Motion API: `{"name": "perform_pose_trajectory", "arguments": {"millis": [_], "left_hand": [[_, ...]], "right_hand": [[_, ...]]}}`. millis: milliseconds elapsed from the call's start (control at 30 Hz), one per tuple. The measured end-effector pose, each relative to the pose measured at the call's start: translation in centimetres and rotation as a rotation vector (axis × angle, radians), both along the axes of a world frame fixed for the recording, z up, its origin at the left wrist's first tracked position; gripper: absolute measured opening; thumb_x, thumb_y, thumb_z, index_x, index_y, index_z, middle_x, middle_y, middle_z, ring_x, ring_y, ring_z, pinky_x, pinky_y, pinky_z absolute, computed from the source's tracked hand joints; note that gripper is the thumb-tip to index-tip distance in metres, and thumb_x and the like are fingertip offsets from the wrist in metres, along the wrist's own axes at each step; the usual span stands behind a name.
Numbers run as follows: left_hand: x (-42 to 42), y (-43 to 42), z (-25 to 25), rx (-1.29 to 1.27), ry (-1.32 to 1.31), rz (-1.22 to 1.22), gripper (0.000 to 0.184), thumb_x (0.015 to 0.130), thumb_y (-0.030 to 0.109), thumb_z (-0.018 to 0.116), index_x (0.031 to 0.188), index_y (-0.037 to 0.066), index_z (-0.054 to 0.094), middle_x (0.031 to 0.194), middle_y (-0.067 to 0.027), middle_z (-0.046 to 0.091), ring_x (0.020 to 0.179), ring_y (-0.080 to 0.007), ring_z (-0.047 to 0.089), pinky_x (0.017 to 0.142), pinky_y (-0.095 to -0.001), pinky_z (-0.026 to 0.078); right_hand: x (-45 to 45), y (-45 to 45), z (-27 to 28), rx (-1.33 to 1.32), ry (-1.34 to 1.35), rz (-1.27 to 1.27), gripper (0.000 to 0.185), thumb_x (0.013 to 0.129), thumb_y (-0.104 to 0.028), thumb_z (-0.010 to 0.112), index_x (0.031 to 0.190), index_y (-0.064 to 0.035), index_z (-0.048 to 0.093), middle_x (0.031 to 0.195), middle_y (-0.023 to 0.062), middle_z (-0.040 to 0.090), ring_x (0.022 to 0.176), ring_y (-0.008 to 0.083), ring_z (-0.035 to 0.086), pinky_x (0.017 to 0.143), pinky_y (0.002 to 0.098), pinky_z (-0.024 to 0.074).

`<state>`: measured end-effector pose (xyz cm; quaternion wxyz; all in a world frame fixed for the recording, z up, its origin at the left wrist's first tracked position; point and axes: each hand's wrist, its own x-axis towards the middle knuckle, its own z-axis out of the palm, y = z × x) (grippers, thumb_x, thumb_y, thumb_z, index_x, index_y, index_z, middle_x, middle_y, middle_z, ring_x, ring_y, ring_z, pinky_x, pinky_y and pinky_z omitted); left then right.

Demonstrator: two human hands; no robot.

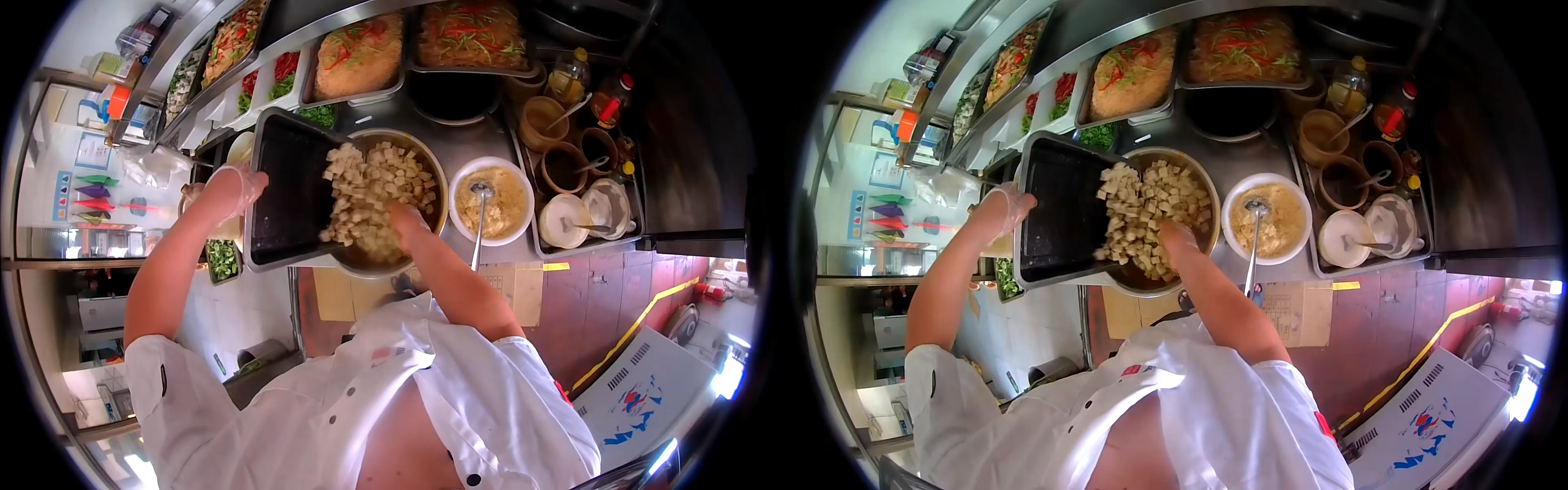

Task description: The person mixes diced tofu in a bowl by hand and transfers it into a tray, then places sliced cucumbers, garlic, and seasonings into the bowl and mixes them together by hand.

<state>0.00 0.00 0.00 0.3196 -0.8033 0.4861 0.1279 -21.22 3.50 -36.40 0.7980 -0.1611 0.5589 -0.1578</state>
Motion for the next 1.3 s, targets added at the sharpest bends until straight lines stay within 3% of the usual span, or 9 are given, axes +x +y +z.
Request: {"name": "perform_pose_trajectory", "arguments": {"millis": [67,167,400,500,600,767,967,1067,1300], "left_hand": [[0.5,-0.1,0.6,0.403,-0.372,-1.02,0.026,0.092,0.026,0.06,0.108,0.006,0.066,0.1,-0.025,0.072,0.093,-0.0403,0.071,0.082,-0.0437,0.057],[-2.2,1.8,2.4,-0.251,-0.119,-0.656,0.021,0.092,0.021,0.058,0.1,0.003,0.064,0.093,-0.0223,0.071,0.088,-0.0413,0.071,0.079,-0.0461,0.057],[-5.6,5.7,2.3,-0.45,-0.083,-0.468,0.033,0.093,0.02,0.057,0.124,0.007,0.055,0.098,-0.0227,0.07,0.089,-0.0431,0.07,0.081,-0.0511,0.056],[-5.3,7.4,1.3,-0.353,-0.172,-0.395,0.048,0.093,0.026,0.058,0.14,0.016,0.053,0.101,-0.0174,0.072,0.096,-0.0383,0.07,0.1,-0.0533,0.047],[-0.8,10.1,-0.8,-0.491,-0.156,-0.521,0.057,0.091,0.025,0.06,0.145,0.013,0.047,0.099,-0.0208,0.07,0.097,-0.0403,0.068,0.09,-0.0552,0.049],[2.5,13.5,-0.9,-0.853,-0.084,-0.85,0.061,0.09,0.025,0.061,0.148,0.011,0.047,0.098,-0.0223,0.067,0.09,-0.0407,0.068,0.077,-0.053,0.057],[9.1,17.5,-4.5,-1.064,0.117,-0.412,0.027,0.088,0.018,0.062,0.11,0.002,0.067,0.09,-0.024,0.069,0.078,-0.044,0.067,0.072,-0.0512,0.055],[12.6,19.9,-6.3,-1.188,0.161,-0.026,0.023,0.093,0.017,0.06,0.091,-0.005,0.065,0.087,-0.0261,0.069,0.079,-0.0487,0.065,0.071,-0.0517,0.051],[22.8,25.6,-17.7,-1.27,0.895,1.069,0.032,0.086,0.006,0.058,0.111,-0.012,0.065,0.103,-0.0177,0.072,0.09,-0.0322,0.068,0.086,-0.0414,0.053]], "right_hand": [[0.4,-0.2,-1.0,-0.099,0.08,0.021,0.051,0.096,-0.037,0.062,0.138,-0.0084,0.06,0.128,0.0103,0.062,0.11,0.0219,0.061,0.086,0.0429,0.0512],[1.1,0.4,-3.2,-0.246,0.116,0.082,0.051,0.096,-0.038,0.062,0.135,-0.0055,0.062,0.122,0.0116,0.066,0.107,0.0254,0.063,0.087,0.0427,0.0512],[0.6,1.0,0.6,-0.438,0.38,0.266,0.064,0.094,-0.045,0.062,0.14,-0.0014,0.056,0.139,0.0184,0.061,0.125,0.0334,0.059,0.099,0.0439,0.0494],[-0.7,0.7,5.9,-0.623,0.491,0.588,0.037,0.099,-0.016,0.052,0.134,-0.0061,0.063,0.148,0.0195,0.054,0.137,0.0357,0.048,0.113,0.0422,0.0396],[1.2,0.8,4.9,-0.477,0.61,0.181,0.037,0.094,-0.019,0.059,0.129,-0.0103,0.066,0.144,0.0169,0.058,0.139,0.0356,0.045,0.113,0.0453,0.0387],[0.2,0.4,10.7,-0.801,0.591,0.894,0.043,0.085,-0.017,0.069,0.128,-0.0139,0.068,0.149,0.0226,0.049,0.139,0.0352,0.045,0.108,0.0529,0.0395],[4.4,2.5,6.3,-0.661,0.697,0.485,0.087,0.085,-0.007,0.069,0.161,-0.0237,0.03,0.167,0.0296,0.007,0.149,0.0531,0.022,0.11,0.0592,0.0405],[5.3,2.4,9.3,-0.636,0.798,0.858,0.099,0.086,-0.004,0.067,0.165,-0.025,0.009,0.168,0.0262,-0.004,0.152,0.0541,0.012,0.109,0.0595,0.0427],[8.8,0.8,-0.4,-0.576,0.982,0.819,0.066,0.093,-0.008,0.06,0.152,-0.0247,0.036,0.164,0.026,0.019,0.138,0.0459,0.043,0.1,0.0554,0.0515]]}}
